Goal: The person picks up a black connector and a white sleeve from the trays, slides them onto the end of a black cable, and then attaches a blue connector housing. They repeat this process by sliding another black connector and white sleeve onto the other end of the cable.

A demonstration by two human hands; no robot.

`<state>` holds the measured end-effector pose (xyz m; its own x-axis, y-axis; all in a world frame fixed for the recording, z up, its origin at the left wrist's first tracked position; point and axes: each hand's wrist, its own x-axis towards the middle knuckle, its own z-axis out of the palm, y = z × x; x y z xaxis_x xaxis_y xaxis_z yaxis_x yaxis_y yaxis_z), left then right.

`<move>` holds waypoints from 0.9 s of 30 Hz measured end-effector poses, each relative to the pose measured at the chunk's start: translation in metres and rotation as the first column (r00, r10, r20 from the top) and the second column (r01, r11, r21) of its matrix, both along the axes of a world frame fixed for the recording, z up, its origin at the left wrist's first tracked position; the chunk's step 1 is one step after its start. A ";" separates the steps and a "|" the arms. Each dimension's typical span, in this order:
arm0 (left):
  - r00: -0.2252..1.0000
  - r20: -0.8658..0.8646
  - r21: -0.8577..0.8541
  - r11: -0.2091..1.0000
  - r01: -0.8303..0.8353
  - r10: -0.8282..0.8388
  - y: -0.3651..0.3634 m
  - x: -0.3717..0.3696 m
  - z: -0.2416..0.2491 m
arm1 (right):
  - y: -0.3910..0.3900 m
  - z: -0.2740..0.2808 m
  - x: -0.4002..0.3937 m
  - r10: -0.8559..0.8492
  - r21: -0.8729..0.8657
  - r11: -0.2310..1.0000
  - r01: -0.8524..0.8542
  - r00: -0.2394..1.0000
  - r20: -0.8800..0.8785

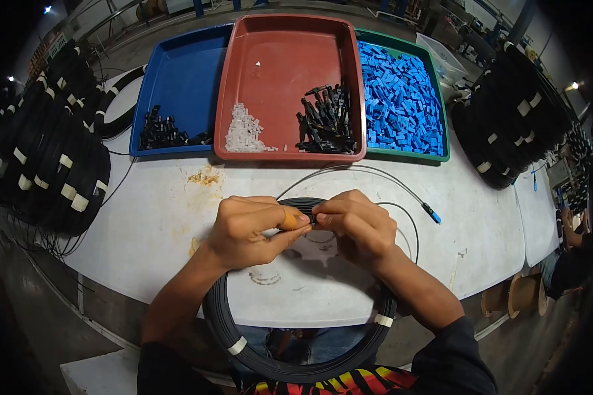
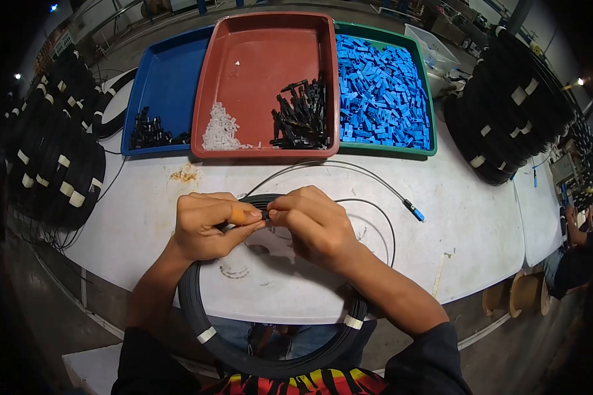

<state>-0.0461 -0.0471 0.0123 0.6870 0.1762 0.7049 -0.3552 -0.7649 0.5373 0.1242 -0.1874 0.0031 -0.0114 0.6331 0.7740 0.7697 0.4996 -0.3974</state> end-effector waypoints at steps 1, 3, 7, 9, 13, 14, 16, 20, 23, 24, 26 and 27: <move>1.000 0.000 0.002 1.000 0.001 -0.001 0.001 0.000 0.000 | -0.001 0.001 -0.001 -0.010 0.013 1.000 0.009 0.999 0.047; 0.996 0.078 0.446 0.895 -0.005 -0.033 0.005 0.003 -0.001 | -0.003 0.000 -0.001 -0.028 0.028 0.999 0.025 0.995 0.094; 0.984 0.159 0.765 0.640 -0.073 -0.078 0.003 0.003 -0.003 | -0.005 -0.011 0.002 -0.001 -0.356 0.922 -0.149 0.922 -0.388; 0.987 0.146 0.712 0.700 -0.056 -0.069 0.008 0.004 -0.002 | -0.002 -0.010 0.001 0.016 -0.388 0.890 -0.238 0.868 -0.496; 0.993 0.113 0.404 0.915 -0.005 -0.044 0.010 0.005 -0.005 | 0.000 -0.004 -0.001 -0.001 -0.143 0.990 -0.019 0.991 -0.137; 0.992 0.115 0.402 0.915 -0.006 -0.044 0.009 0.006 -0.005 | 0.001 -0.003 0.000 -0.016 -0.018 1.000 0.016 1.000 -0.015; 0.995 0.091 0.082 0.996 0.024 -0.032 0.005 0.004 -0.005 | 0.002 0.000 -0.001 -0.024 0.065 0.998 0.020 0.998 0.064; 0.984 0.133 0.506 0.861 0.039 -0.122 0.008 0.004 0.003 | -0.004 -0.001 0.002 0.013 0.020 1.000 -0.015 0.992 0.126; 0.980 0.160 0.676 0.737 -0.023 -0.115 0.002 0.003 -0.002 | -0.007 -0.010 0.002 0.047 -0.343 0.915 -0.213 0.900 -0.434; 0.978 0.179 0.737 0.673 -0.063 -0.104 0.002 0.003 -0.004 | -0.007 -0.010 0.001 0.046 -0.341 0.916 -0.211 0.900 -0.434; 0.991 0.119 0.712 0.702 -0.037 -0.068 0.006 0.001 -0.002 | -0.005 -0.009 -0.001 -0.003 -0.382 0.906 -0.180 0.902 -0.433; 0.992 0.105 0.576 0.817 -0.007 -0.066 0.009 0.003 -0.003 | -0.003 -0.009 -0.001 0.001 -0.381 0.906 -0.184 0.902 -0.432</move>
<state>-0.0428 -0.0377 0.0091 0.5937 -0.3048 0.7447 -0.4135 -0.9095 -0.0426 0.1228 -0.1901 -0.0057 0.1759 0.9012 0.3961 0.4467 0.2855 -0.8479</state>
